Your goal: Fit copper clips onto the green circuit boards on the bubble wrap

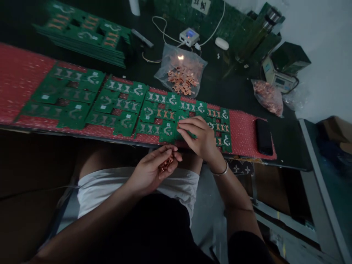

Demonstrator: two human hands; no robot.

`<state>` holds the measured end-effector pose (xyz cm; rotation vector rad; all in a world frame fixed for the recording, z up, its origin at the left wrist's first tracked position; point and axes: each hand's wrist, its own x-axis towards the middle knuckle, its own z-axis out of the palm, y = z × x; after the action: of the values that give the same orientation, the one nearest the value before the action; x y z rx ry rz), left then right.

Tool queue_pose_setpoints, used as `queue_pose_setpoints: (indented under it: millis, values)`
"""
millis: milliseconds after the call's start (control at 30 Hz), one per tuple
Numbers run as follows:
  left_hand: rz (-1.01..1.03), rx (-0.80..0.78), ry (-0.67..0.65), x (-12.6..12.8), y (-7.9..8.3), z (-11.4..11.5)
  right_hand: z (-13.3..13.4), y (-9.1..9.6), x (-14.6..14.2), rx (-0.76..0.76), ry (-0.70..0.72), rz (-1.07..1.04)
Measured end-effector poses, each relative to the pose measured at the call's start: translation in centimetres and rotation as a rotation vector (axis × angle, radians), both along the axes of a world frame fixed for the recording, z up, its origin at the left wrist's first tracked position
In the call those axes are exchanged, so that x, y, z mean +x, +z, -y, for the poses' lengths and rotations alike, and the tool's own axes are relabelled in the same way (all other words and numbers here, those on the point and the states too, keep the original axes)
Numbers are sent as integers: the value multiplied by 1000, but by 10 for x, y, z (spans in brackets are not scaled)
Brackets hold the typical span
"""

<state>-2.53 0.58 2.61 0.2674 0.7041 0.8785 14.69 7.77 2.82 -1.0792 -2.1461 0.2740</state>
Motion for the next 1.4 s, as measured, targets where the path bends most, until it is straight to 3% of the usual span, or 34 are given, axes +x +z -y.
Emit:
queue_pose_setpoints:
  millis: [300,400,567,1000,1233,1400]
  values:
    - [-158,60,148,-44,-9,4,-40,-11,-82,-16,91,86]
    - [-108,51,223,-58,-8,5,-50,-13,-101,-10,105,106]
    - [-60,81,230,-76,-9,7,-64,-18,-123,-30,115,161]
    - [-196,209,152,-102,-19,3,-62,-19,-136,61,84,290]
    - [-172,151,200,-104,-18,-4,-58,-11,-136,44,19,464]
    - [-178,191,239,-107,-14,-10,-32,7,-126,-23,75,231]
